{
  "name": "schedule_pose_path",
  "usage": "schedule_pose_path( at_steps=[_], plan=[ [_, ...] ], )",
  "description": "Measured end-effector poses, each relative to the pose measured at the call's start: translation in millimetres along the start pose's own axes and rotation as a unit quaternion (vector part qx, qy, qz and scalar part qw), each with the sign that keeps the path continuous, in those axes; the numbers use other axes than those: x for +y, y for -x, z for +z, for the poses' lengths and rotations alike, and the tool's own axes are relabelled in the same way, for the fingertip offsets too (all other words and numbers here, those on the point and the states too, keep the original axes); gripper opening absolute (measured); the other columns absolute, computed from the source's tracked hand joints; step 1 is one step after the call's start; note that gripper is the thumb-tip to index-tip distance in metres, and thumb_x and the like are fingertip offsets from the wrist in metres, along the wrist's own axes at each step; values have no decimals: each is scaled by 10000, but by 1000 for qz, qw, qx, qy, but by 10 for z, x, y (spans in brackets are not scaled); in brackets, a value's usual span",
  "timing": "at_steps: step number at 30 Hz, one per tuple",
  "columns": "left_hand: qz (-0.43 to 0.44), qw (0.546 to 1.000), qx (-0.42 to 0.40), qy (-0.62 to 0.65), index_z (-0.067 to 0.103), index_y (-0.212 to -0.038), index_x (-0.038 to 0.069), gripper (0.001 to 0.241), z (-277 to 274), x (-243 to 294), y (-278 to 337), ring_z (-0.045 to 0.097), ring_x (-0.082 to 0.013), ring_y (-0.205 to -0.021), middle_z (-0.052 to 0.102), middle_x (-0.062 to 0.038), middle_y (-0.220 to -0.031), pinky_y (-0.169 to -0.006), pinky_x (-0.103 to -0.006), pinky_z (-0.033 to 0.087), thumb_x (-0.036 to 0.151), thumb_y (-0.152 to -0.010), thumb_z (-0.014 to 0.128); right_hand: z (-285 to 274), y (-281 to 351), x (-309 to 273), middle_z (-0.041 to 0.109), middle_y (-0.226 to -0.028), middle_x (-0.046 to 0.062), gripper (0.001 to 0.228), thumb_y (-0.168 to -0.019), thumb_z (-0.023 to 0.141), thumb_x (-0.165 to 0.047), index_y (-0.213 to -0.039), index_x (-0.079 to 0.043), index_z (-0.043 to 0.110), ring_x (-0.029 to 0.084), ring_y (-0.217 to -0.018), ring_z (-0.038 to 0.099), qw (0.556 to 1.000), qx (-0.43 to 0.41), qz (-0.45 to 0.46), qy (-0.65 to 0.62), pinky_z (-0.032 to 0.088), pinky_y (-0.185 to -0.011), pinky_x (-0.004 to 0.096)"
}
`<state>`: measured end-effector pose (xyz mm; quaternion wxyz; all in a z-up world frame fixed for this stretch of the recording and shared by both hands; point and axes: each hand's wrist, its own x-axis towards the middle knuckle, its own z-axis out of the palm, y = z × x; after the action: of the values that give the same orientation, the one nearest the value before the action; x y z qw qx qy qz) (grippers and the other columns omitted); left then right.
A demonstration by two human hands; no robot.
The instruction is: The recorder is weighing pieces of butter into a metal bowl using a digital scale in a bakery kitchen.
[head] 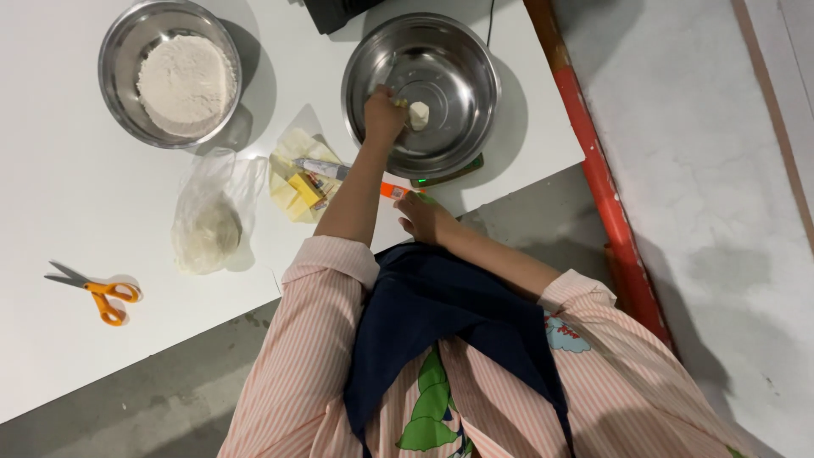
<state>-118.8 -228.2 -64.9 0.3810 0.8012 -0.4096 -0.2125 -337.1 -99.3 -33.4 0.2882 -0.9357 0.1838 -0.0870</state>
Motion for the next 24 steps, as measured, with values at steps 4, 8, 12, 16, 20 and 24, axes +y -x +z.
schedule_pose_path(
  at_steps=[4,8,12,16,20,24],
  plan=[
    [-6,999,7,41,635,-1066,-9,294,113,-178,-98,743,-370,-884,736,-218,-922,-769,-426,581,115,-824,747,-9,9,8,611,-1199,167,348,-942,648,-229,-1251,-78,598,376,-1105,619,997,-50,46,-28,511,-924,477],
    [50,995,33,74,677,-1133,-20,298,131,-278,-130,732,-373,-922,728,-238,-1015,-783,-405,574,89,-858,714,13,6,-33,615,-1201,158,337,-954,638,-223,-1260,-84,611,362,-1112,621,997,-63,31,-21,520,-940,461],
    [-26,993,18,117,673,-1238,13,324,-80,-165,-73,769,-303,-920,770,-213,-1005,-834,-371,581,77,-926,608,-55,-31,-109,617,-1240,164,315,-980,617,-202,-1264,-65,622,355,-1153,620,998,-52,1,-32,522,-961,451],
    [46,984,42,168,631,-1256,21,435,-459,-195,125,752,-238,-1006,770,-142,-1081,-848,-322,589,-20,-826,681,-135,-55,-120,628,-1254,174,315,-973,618,-198,-1254,-57,636,367,-1160,617,998,-31,-34,-47,522,-956,455],
    [108,930,25,350,574,-1365,29,466,-1489,304,936,702,-234,-1189,688,-118,-1291,-1013,-332,572,-155,-940,521,-473,-3,-340,651,-1216,144,293,-982,604,-192,-1247,-79,655,354,-1106,637,994,-82,22,-71,526,-915,464],
    [41,932,170,317,575,-1334,4,480,-2118,7,1270,679,-250,-1240,662,-134,-1316,-1044,-358,593,-168,-893,494,-584,-4,-362,659,-1151,110,243,-981,603,-180,-1199,-95,668,322,-1075,657,993,-91,39,-66,540,-881,455]
  ],
)
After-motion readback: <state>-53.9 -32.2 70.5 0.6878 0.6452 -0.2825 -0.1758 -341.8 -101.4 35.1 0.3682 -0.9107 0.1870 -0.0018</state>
